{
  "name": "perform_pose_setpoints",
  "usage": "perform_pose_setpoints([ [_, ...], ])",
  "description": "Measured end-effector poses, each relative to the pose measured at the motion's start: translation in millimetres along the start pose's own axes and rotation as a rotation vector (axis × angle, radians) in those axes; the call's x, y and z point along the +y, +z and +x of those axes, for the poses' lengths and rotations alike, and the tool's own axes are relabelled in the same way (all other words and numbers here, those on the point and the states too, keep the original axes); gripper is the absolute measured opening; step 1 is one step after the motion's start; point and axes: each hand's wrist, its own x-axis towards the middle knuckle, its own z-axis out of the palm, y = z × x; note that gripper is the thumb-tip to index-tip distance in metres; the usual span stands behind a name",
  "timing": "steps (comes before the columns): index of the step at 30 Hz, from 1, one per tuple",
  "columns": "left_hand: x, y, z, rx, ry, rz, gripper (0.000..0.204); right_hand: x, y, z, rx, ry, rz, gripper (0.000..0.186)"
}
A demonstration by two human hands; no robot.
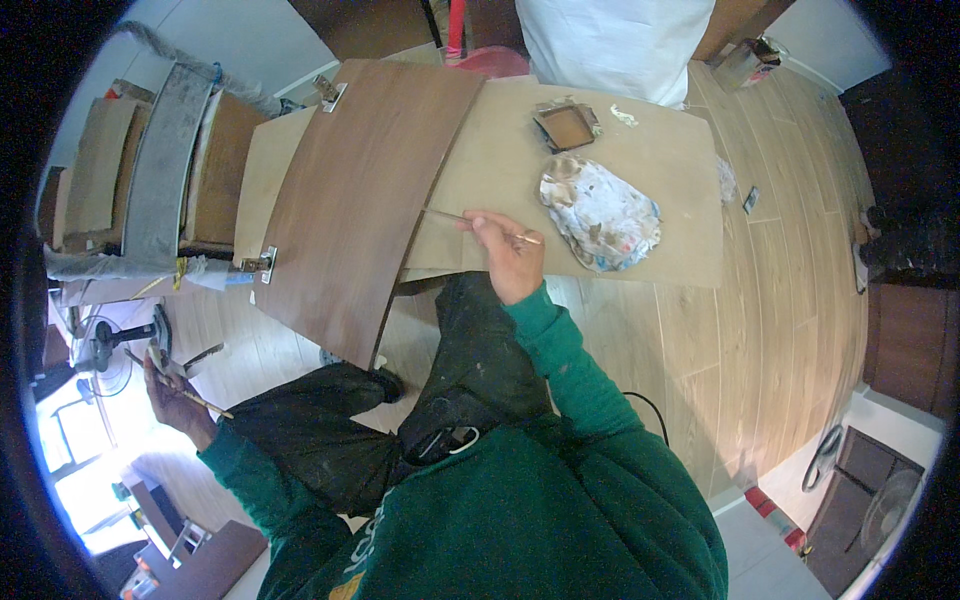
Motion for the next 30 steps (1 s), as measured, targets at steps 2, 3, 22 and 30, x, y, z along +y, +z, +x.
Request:
perform_pose_setpoints([
  [2, -1, -1, 0, -0.005, 0.002, -0.002, 0.042, -1, -1, -4, -0.019, 0.014, -0.007, 0.026],
  [3, -1, -2, 0, -0.002, 0.008, -0.001, 0.042, -2, -1, -6, -0.028, 0.024, -0.011, 0.026],
  [22, 2, 5, 0, 0.077, -0.048, -0.081, 0.038, -2, 3, -18, -0.088, 0.039, -0.033, 0.024],
  [30, 52, 53, -49, 0.129, -0.042, 0.128, 0.034, -59, 1, -61, -0.175, 0.058, 0.056, 0.024],
])
